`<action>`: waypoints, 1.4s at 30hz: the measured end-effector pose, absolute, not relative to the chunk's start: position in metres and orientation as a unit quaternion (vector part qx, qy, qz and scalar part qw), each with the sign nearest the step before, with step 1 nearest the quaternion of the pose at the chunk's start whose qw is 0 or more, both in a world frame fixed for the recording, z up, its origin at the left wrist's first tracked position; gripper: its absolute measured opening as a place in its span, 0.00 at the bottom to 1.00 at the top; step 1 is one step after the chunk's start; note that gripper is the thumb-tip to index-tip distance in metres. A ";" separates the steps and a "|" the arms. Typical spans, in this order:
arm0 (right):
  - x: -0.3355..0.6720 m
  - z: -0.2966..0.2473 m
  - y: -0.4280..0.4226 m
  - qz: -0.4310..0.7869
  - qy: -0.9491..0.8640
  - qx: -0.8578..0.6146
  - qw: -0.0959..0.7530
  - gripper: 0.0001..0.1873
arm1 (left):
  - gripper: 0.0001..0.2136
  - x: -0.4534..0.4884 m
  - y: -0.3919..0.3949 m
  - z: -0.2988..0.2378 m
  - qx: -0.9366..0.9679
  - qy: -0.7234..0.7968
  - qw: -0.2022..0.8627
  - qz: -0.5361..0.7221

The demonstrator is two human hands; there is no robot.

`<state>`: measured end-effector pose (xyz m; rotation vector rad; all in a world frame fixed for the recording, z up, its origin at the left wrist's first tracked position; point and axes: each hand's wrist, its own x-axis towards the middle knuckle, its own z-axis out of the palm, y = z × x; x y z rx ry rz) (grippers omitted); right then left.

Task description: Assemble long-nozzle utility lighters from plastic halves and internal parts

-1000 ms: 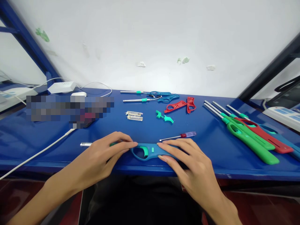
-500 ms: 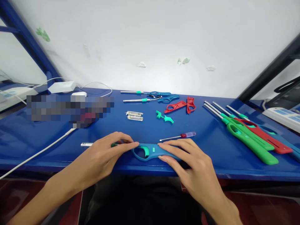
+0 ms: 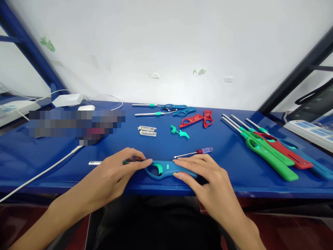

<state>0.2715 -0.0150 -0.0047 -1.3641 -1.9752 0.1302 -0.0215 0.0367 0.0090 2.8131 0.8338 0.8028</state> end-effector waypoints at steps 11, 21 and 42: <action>0.270 -0.002 -0.013 0.027 -0.787 -0.529 0.317 0.17 | 0.13 -0.007 0.034 0.010 0.914 0.316 0.031 0.252; 0.273 -0.006 -0.015 0.006 -0.783 -0.531 0.324 0.18 | 0.13 -0.010 0.033 0.009 0.918 0.290 0.028 0.269; 0.272 -0.005 -0.016 0.010 -0.782 -0.530 0.328 0.16 | 0.12 -0.010 0.034 0.008 0.917 0.283 0.044 0.279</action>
